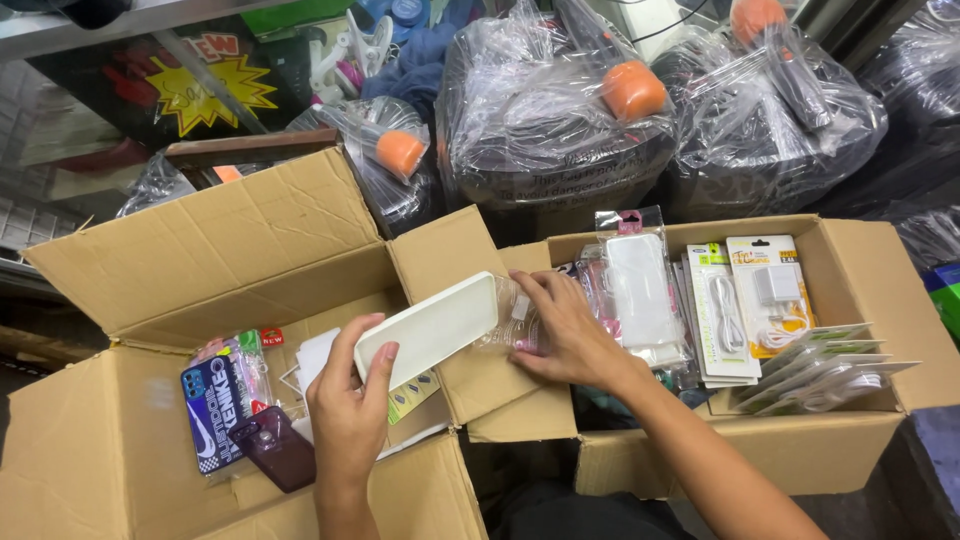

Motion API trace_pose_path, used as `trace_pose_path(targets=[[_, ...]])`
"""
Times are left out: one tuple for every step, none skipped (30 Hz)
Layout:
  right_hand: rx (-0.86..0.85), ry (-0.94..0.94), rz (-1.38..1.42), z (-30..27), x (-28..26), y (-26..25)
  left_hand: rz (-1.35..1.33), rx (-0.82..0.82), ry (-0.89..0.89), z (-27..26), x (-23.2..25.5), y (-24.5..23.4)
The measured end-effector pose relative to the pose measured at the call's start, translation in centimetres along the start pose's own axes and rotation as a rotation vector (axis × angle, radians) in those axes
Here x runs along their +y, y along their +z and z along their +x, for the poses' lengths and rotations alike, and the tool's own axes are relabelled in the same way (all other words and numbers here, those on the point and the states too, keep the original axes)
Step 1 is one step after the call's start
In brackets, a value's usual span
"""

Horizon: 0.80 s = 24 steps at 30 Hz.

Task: Sorting and inspecting phone cases and mobile accessories in cardboard boxes in a stockroom.

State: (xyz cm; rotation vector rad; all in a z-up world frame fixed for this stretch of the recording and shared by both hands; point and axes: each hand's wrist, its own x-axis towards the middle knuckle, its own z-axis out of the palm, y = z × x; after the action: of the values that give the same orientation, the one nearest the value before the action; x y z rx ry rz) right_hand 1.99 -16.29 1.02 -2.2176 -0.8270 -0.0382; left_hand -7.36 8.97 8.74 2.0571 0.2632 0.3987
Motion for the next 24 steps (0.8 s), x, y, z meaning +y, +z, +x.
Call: trace_pose_path(targets=[[0.0, -0.002, 0.0, -0.1, 0.3, 0.1, 0.0, 0.002, 0.0, -0.1, 0.2, 0.0], [-0.029, 0.029, 0.004, -0.2, 0.5, 0.2, 0.114, 0.027, 0.001, -0.2, 0.4, 0.0], [-0.057, 0.06, 0.008, -0.2, 0.8, 0.3, 0.229, 0.053, 0.002, -0.3, 0.6, -0.1], [-0.06, 0.058, 0.01, -0.2, 0.7, 0.1, 0.23, 0.055, -0.001, -0.5, 0.1, -0.2], [-0.065, 0.05, 0.017, -0.2, 0.6, -0.2, 0.238, 0.137, 0.139, -0.7, -0.3, -0.3], [-0.07, 0.044, 0.023, -0.3, 0.6, -0.5, 0.244, 0.214, 0.281, -0.9, -0.7, -0.3], [-0.072, 0.044, 0.025, -0.4, 0.5, -0.6, 0.246, 0.214, 0.278, -1.0, -0.6, -0.5], [-0.071, 0.043, 0.032, -0.4, 0.4, -0.8, 0.213, 0.221, 0.194, -1.0, -0.4, -0.5], [-0.07, 0.042, 0.038, -0.4, 0.4, -1.0, 0.179, 0.227, 0.11, -1.0, -0.2, -0.6], [-0.068, 0.042, 0.037, -0.3, 0.3, -1.1, 0.178, 0.227, 0.111, -1.0, -0.2, -0.6], [-0.076, 0.053, 0.052, -0.3, 0.3, -1.2, 0.162, 0.212, 0.126, -1.1, -0.1, -0.6], [-0.084, 0.066, 0.068, -0.3, 0.2, -1.2, 0.147, 0.194, 0.141, -1.1, 0.0, -0.6], [-0.083, 0.068, 0.068, -0.3, 0.3, -1.3, 0.146, 0.192, 0.141, -1.0, 0.2, -0.7], [-0.066, 0.054, 0.054, -0.3, 0.4, -1.4, 0.15, 0.158, 0.21, -0.9, 0.4, -0.7], [-0.049, 0.04, 0.041, -0.3, 0.5, -1.4, 0.153, 0.123, 0.278, -0.8, 0.6, -0.7], [-0.049, 0.041, 0.041, -0.4, 0.7, -1.4, 0.153, 0.122, 0.278, -0.6, 1.1, -0.8], [-0.036, 0.027, 0.013, -0.4, 1.0, -1.3, 0.189, 0.085, 0.159, -0.4, 1.6, -0.9], [-0.025, 0.013, -0.015, -0.5, 1.2, -1.2, 0.225, 0.047, 0.038, -0.2, 2.1, -1.0], [-0.027, 0.014, -0.014, -0.6, 1.3, -1.2, 0.225, 0.047, 0.036, -0.1, 2.3, -1.1], [-0.01, -0.01, -0.029, -0.6, 1.3, -1.1, 0.227, 0.006, 0.022, 0.1, 2.6, -1.2], [0.008, -0.033, -0.044, -0.6, 1.3, -1.1, 0.229, -0.035, 0.009, 0.3, 2.8, -1.3], [0.009, -0.035, -0.044, -0.7, 1.4, -1.0, 0.23, -0.034, 0.01, 0.4, 2.8, -1.4], [0.011, -0.036, -0.034, -0.7, 1.5, -0.9, 0.254, -0.071, 0.001, 0.5, 2.8, -1.4], [0.014, -0.035, -0.025, -0.8, 1.6, -0.8, 0.277, -0.111, -0.007, 0.7, 2.9, -1.4]])
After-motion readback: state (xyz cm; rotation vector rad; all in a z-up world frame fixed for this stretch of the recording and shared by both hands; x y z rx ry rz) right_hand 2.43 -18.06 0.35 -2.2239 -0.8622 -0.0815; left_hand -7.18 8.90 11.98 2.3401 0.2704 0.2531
